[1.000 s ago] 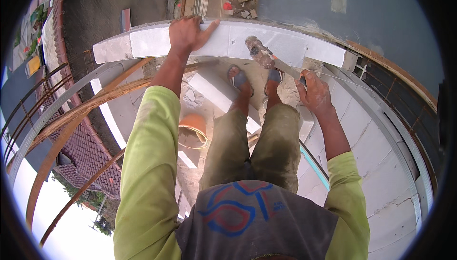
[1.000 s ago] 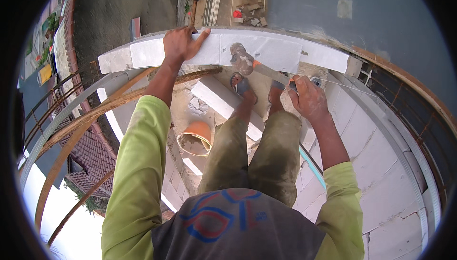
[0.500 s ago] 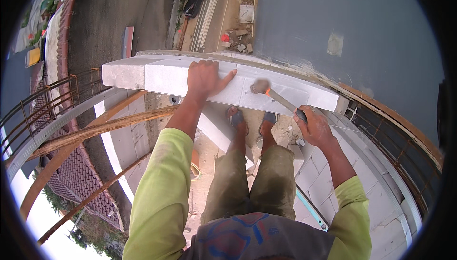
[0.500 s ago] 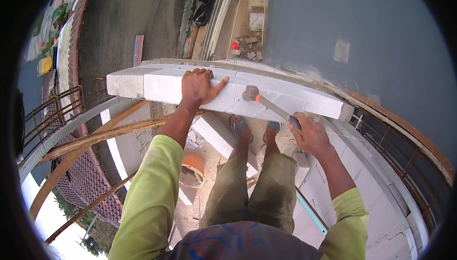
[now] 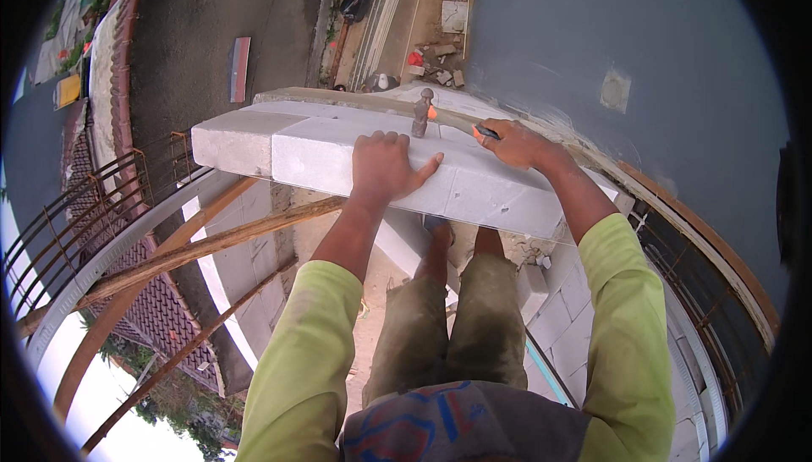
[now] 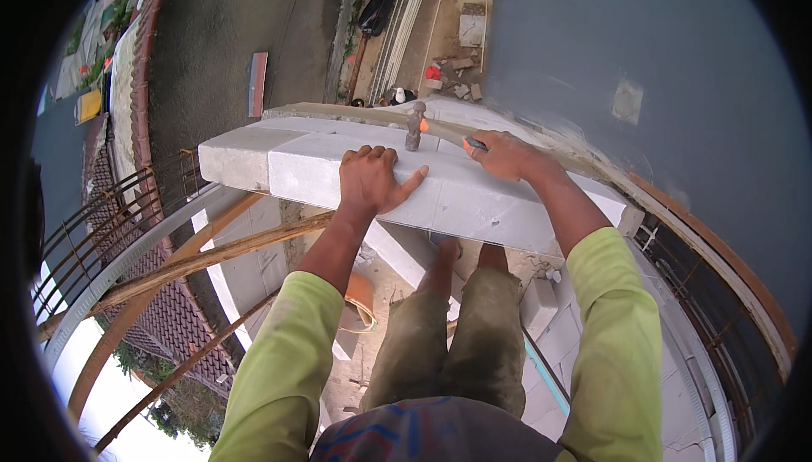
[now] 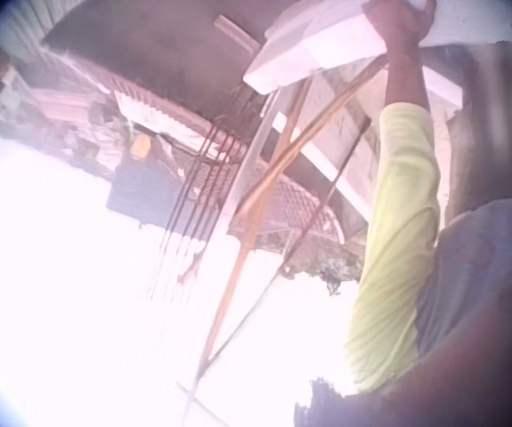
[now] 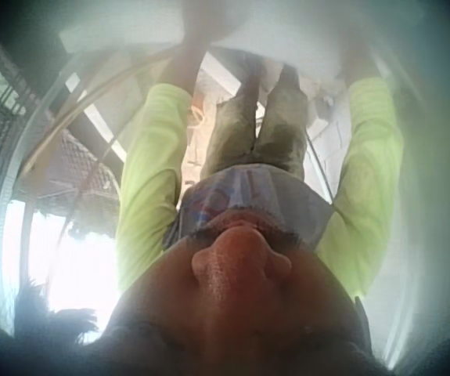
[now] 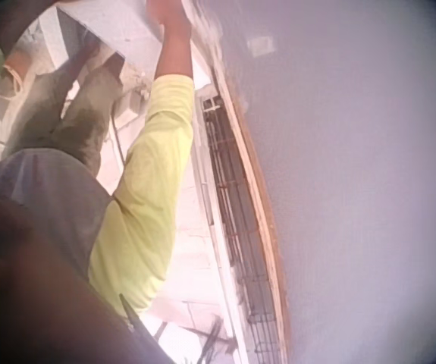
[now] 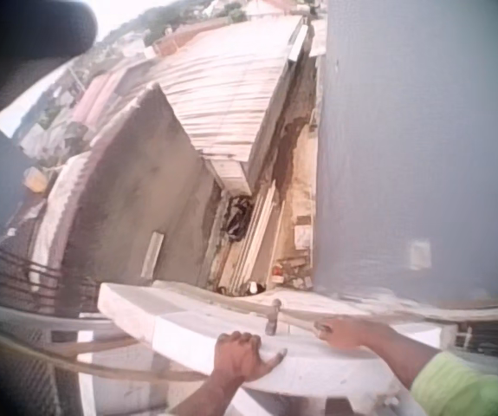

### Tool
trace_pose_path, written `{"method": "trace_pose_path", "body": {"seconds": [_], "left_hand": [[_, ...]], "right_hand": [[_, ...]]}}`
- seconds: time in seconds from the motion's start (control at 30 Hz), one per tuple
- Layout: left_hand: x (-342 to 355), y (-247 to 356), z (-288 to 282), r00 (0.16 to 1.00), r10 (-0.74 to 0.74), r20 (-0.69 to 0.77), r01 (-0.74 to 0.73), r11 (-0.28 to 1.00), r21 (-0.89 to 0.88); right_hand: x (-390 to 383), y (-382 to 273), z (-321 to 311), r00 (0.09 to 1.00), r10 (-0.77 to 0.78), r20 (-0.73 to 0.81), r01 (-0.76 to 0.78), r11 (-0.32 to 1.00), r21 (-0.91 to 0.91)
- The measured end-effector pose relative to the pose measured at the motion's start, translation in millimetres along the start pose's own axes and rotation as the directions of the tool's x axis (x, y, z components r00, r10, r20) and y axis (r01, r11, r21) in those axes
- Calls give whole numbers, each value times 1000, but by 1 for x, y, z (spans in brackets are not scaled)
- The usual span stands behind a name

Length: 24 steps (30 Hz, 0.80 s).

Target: The person scoops mortar from a bucket and applies it to a wall, then picks up white rectangular tiles, measures them, and uses a hammer to tap them into place. The person also uses a tape measure and a hand saw to cut tiles to size.

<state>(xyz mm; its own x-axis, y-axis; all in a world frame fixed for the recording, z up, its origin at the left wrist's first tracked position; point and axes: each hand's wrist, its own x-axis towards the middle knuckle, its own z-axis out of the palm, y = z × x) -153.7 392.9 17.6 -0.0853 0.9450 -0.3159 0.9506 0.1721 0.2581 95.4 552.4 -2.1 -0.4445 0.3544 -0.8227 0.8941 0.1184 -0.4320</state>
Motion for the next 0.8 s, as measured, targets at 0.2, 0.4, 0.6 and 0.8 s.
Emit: {"method": "trace_pose_path", "body": {"seconds": [0.2,0.4,0.6,0.8], "left_hand": [[-2,-1,0,997,-70,40,71,997,-25],[-3,-4,-4,996,-79,34,81,994,-70],[-2,-4,-4,997,-72,9,73,989,-125],[-2,-5,1,998,-39,-45,34,994,-106]], "right_hand": [[46,-42,6,1000,6,-19,-2,972,235],[90,-104,7,973,-136,187,115,986,117],[117,-133,25,982,-161,98,139,970,201],[131,-130,23,956,-293,-2,293,956,-6]]}}
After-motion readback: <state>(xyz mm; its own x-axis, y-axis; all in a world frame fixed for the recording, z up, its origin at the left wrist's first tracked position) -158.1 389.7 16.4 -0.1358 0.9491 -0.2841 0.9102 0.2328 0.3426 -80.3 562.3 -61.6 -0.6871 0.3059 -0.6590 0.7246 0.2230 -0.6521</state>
